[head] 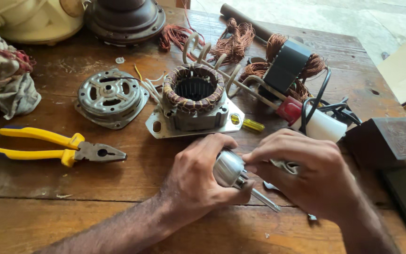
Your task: The person works on a small electric motor at a wooden workbench, holding the cylindrical rotor and pressing and fitting it into the motor housing by hand. They reposition the part repeatedly and use a spanner to work on the shaft and housing fasteners.
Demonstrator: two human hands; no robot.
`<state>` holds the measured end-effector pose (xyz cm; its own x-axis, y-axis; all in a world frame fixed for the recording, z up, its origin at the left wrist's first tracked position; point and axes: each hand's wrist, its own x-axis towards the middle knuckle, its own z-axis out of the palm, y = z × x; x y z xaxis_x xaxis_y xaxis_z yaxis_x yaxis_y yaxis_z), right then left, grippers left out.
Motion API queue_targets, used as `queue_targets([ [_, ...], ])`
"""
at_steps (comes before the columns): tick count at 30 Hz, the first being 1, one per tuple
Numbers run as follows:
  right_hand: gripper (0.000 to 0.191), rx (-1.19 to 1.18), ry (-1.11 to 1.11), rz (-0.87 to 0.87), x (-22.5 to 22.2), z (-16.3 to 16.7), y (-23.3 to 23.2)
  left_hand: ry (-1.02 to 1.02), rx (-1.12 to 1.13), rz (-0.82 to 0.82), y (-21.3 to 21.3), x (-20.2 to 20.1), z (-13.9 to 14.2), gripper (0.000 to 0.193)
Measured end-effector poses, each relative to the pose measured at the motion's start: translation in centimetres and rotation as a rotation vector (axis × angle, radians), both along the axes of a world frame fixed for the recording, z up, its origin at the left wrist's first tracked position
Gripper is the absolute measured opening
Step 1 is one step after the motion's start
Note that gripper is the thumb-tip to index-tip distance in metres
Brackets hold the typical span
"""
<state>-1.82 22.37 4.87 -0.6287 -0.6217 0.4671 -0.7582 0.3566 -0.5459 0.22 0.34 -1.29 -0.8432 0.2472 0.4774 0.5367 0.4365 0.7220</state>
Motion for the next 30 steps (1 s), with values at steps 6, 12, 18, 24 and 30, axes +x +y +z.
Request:
queue_targets([
  [6,0.032,0.144,0.073,-0.055,1.4,0.1,-1.3,-0.025,0.024,-0.018,-0.1,0.1,0.1,0.058],
  [12,0.031,0.189,0.157,-0.037,1.1,0.1,-1.4,-0.051,0.046,-0.043,-0.1,-0.1,0.3,0.056],
  [18,0.031,0.138,0.184,0.015,1.0,-0.5,-0.8,-0.005,0.070,-0.047,-0.1,-0.4,0.3,0.058],
  [24,0.033,0.113,0.243,0.073,0.5,-1.1,-0.6,-0.010,0.069,-0.019,0.2,-0.5,0.4,0.058],
  [30,0.036,0.108,0.272,0.041,0.6,-1.2,-0.4,-0.021,0.050,-0.034,0.0,-0.4,0.4,0.060],
])
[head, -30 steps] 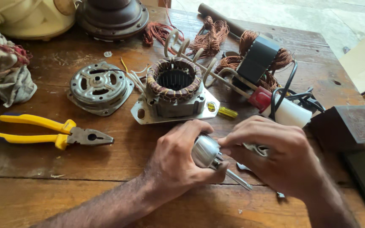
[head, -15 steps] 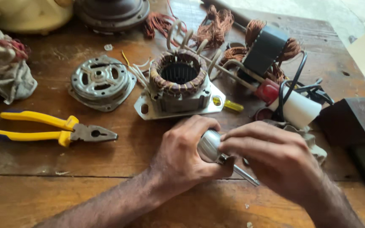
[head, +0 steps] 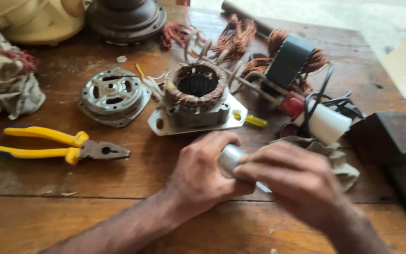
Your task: The person works on a small electric motor at a wooden workbench, holding the cylindrical rotor and pressing and fitting it into the motor housing by hand. They reposition the part repeatedly and use a spanner to work on the shaft and housing fasteners.
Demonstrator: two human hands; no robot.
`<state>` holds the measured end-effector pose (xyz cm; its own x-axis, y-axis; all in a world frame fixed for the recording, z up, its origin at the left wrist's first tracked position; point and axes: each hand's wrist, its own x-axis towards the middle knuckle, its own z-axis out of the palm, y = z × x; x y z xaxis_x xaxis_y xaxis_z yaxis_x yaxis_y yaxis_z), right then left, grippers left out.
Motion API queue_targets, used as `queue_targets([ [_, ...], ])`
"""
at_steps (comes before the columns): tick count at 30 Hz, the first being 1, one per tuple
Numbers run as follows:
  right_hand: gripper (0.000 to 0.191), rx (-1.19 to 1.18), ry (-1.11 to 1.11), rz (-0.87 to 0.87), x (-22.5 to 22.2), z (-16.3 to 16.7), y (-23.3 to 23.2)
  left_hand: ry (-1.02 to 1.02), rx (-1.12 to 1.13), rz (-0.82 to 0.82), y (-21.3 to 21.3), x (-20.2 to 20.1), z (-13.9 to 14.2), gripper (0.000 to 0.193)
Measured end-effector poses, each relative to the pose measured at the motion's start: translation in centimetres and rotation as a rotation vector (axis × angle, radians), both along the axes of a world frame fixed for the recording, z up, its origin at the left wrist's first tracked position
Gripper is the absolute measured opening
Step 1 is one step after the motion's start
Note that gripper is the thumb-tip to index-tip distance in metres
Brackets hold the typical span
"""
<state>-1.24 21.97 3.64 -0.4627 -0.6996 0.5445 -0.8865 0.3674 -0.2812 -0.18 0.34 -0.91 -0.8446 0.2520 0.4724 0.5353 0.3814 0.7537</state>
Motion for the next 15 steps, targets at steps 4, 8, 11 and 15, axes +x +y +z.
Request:
queue_targets([
  [4,0.043,0.028,-0.047,-0.131,0.1,0.6,-0.3,-0.220,0.028,0.002,0.2,0.1,0.2,0.055],
  [8,0.036,0.013,0.067,-0.028,0.3,1.1,-1.1,0.020,-0.023,0.021,0.1,0.1,0.5,0.057],
  [11,0.033,-0.017,0.004,-0.044,0.4,1.3,-1.0,-0.032,-0.016,0.004,0.3,0.4,0.6,0.056],
  [15,0.025,-0.054,0.012,0.014,-0.5,0.7,-0.7,-0.036,-0.001,0.023,0.0,0.1,0.8,0.055],
])
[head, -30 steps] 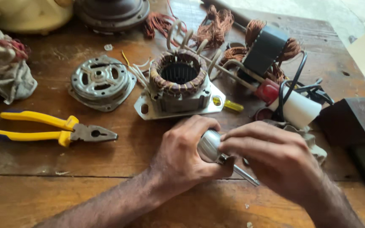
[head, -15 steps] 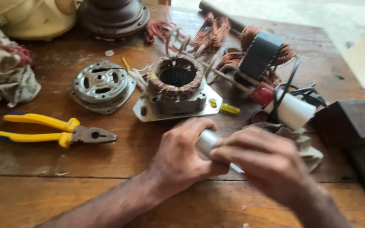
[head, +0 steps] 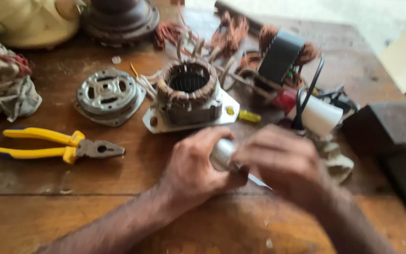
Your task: The person works on a small electric motor at a wooden workbench, holding the cylindrical rotor and pressing and fitting it into the motor housing by hand. They reposition the part repeatedly and use a spanner to work on the shaft and housing fasteners.
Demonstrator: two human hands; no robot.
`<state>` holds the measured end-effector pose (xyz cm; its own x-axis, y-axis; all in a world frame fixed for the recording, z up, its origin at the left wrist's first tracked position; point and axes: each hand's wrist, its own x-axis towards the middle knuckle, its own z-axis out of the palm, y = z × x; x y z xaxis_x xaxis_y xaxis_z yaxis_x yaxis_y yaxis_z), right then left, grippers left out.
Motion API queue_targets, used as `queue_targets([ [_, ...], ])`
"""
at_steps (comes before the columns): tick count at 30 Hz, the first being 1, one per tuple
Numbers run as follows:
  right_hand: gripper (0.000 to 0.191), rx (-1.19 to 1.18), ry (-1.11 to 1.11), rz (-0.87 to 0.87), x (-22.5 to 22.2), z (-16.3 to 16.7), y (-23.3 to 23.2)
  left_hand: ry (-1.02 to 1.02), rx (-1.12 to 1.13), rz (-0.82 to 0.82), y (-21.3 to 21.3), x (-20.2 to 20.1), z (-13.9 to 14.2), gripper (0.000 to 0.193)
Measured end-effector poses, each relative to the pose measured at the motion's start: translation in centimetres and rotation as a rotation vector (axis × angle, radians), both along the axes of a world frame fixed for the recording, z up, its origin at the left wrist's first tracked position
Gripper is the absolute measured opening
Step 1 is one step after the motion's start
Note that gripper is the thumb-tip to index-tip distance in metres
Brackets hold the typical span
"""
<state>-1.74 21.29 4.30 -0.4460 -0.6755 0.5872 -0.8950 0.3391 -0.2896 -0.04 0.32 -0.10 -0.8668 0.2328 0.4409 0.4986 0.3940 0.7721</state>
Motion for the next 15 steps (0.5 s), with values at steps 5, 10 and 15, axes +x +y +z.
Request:
queue_targets([
  [5,0.023,-0.032,0.063,-0.005,0.1,-1.5,0.6,0.047,-0.003,-0.012,0.2,0.1,0.1,0.057],
  [10,0.029,-0.019,-0.002,-0.104,0.3,-1.3,0.5,-0.021,-0.015,0.000,0.2,0.3,-0.1,0.053],
  [15,0.033,0.001,-0.016,-0.087,0.6,-0.6,-0.5,-0.030,-0.044,-0.019,0.1,0.0,-0.6,0.056],
])
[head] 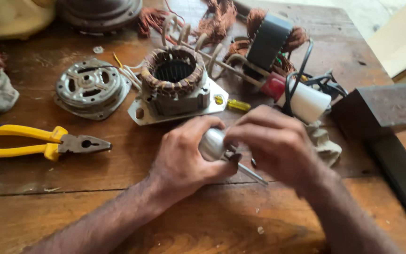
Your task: The person works on a small electric motor at a wooden workbench, holding the cylindrical rotor and pressing and fitting it into the motor housing by hand. They reposition the part repeatedly and use a spanner to work on the shaft and housing fasteners.
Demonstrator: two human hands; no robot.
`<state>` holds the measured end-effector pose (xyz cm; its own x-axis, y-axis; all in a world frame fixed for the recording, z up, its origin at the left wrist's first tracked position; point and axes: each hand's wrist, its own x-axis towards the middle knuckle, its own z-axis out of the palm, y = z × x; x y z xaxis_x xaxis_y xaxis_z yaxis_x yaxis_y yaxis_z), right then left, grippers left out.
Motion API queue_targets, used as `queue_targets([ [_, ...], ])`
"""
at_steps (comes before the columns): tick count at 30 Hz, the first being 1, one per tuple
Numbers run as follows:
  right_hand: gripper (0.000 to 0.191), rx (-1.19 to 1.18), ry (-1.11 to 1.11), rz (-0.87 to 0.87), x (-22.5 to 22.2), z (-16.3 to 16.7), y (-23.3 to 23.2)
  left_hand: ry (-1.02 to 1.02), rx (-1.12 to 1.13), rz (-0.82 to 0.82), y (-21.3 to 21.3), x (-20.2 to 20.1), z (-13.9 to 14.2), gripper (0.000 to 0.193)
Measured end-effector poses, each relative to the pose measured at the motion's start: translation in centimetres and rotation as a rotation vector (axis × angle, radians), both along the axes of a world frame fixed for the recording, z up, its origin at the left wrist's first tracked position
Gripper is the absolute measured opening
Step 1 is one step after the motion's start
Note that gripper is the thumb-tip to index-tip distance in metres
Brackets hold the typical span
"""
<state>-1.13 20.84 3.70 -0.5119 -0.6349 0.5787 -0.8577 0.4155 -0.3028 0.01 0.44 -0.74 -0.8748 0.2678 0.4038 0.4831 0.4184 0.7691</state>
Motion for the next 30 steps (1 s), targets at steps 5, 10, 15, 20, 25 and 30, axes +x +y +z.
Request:
queue_targets([
  [5,0.029,-0.033,0.011,0.090,-0.2,-0.3,0.2,0.026,0.005,0.005,0.0,0.0,0.1,0.060],
  [10,0.028,0.029,0.074,-0.150,-1.8,-1.4,1.3,0.046,0.012,-0.021,0.3,0.2,0.1,0.063],
  [15,0.020,-0.006,0.105,-0.248,-1.9,-2.4,1.5,0.083,-0.123,0.012,0.3,0.7,-0.2,0.098],
  [20,0.019,-0.043,0.091,-0.258,-1.6,-2.4,1.1,0.043,-0.111,0.022,0.5,1.3,-0.5,0.095],
  [25,0.021,-0.015,0.052,-0.226,-1.5,-2.3,0.8,0.044,-0.083,0.060,0.5,1.1,-0.7,0.092],
  [30,0.017,-0.032,0.102,-0.247,-1.6,-2.5,0.8,0.080,-0.031,0.018,0.7,1.4,-0.7,0.092],
])
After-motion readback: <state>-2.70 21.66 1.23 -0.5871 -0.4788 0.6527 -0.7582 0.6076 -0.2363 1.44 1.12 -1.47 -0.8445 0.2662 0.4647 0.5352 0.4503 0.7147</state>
